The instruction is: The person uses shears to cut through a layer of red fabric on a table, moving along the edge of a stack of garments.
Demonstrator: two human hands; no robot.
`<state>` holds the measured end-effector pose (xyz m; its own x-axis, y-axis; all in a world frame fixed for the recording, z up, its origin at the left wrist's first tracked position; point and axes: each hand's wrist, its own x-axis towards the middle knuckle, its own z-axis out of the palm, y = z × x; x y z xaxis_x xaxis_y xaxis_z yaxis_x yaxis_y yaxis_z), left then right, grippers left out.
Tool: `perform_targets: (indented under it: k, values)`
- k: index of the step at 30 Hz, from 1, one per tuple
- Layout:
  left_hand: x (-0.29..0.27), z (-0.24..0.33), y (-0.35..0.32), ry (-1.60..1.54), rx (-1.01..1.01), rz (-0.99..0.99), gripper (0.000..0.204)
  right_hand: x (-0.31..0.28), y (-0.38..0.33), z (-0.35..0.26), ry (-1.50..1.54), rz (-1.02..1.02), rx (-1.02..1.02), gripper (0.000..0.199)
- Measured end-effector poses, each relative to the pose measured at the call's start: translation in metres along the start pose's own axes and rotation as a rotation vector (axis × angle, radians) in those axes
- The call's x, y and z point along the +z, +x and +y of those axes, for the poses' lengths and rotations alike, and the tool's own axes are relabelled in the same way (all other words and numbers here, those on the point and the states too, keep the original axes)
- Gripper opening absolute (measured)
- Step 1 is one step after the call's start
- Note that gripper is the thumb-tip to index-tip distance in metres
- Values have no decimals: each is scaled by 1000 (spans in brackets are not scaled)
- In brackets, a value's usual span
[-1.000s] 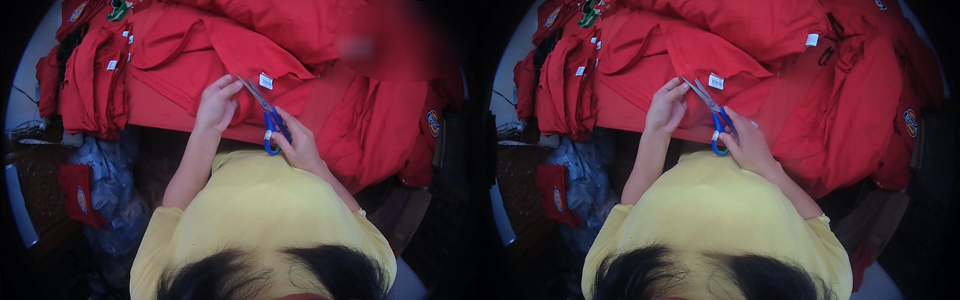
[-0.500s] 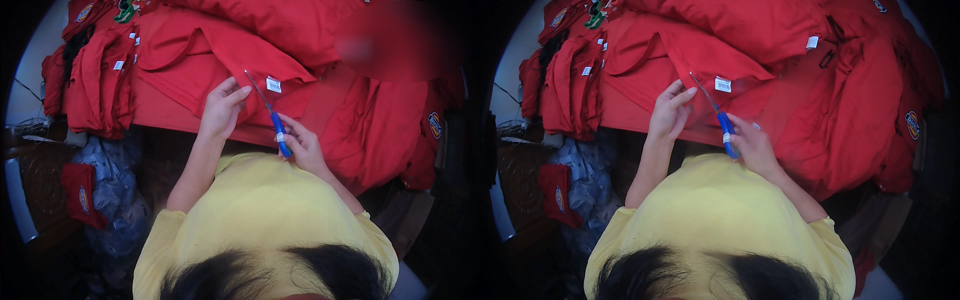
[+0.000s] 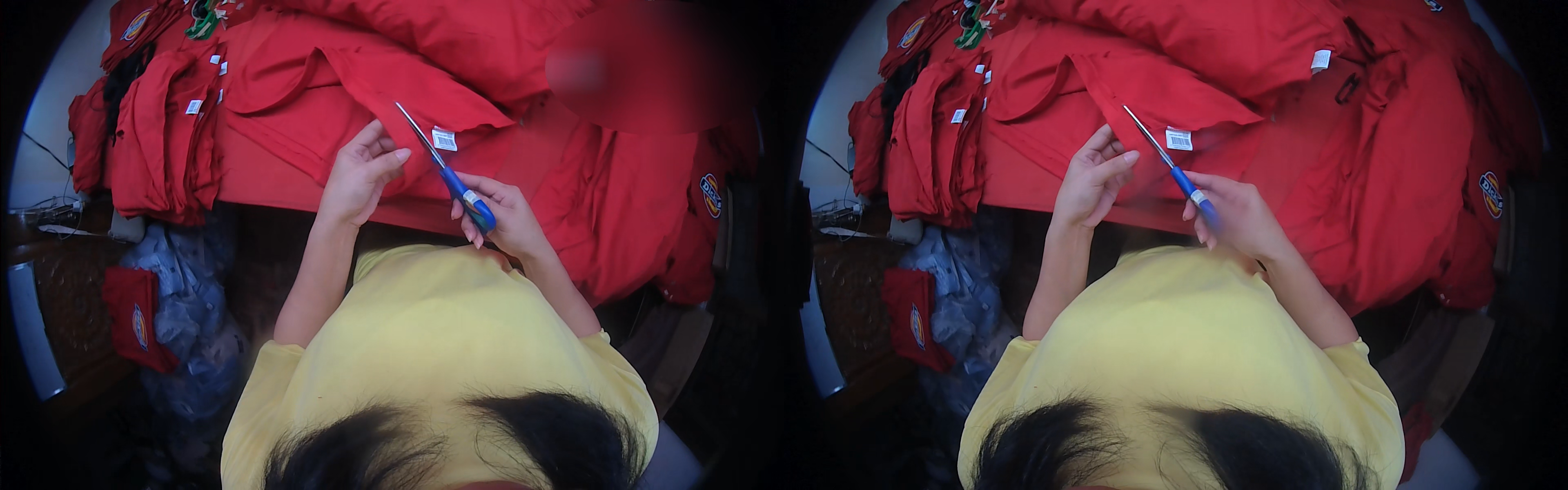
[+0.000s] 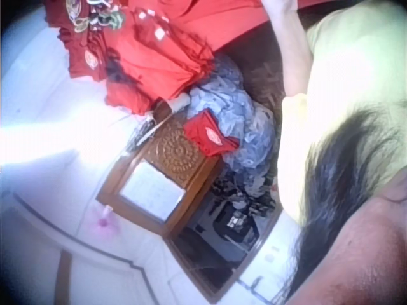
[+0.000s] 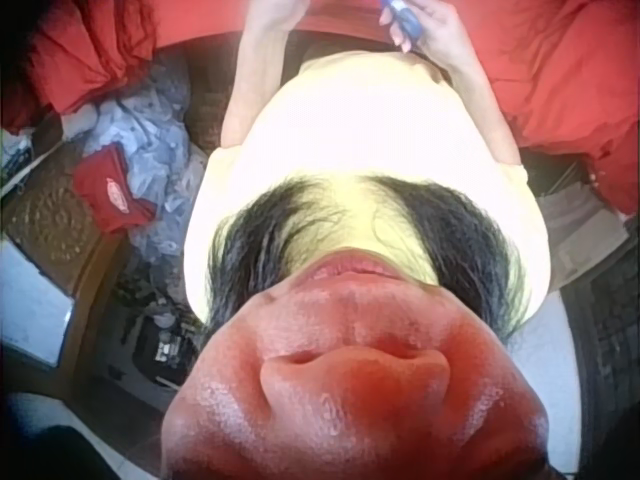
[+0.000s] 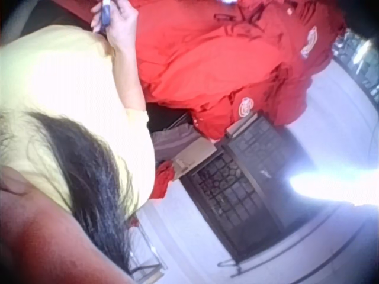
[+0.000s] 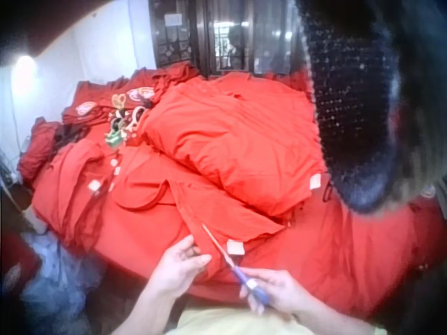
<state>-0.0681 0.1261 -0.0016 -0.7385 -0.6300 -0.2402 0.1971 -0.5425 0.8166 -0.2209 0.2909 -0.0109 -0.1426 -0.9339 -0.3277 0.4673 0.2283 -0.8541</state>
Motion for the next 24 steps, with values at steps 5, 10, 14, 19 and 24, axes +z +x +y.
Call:
perform_targets:
  k: [5, 10, 14, 19, 24]
  values:
    - [-7, -7, 6, 32, 10, 7, 42, -5, 5, -5, 22, -23, 40, 34]
    - [-2, -6, 6, -121, 42, 62, 40, -2, 4, -4, -110, 40, 52, 40]
    - [-8, -7, 6, -72, 82, 64, 39, 15, -4, 5, -385, 126, -110, 52]
    - [0, -5, -2, -70, 34, 31, 47, 18, -7, 6, -610, 124, -180, 52]
    - [-1, -7, -4, -24, 12, 4, 50, 22, -7, 4, -354, 116, -145, 50]
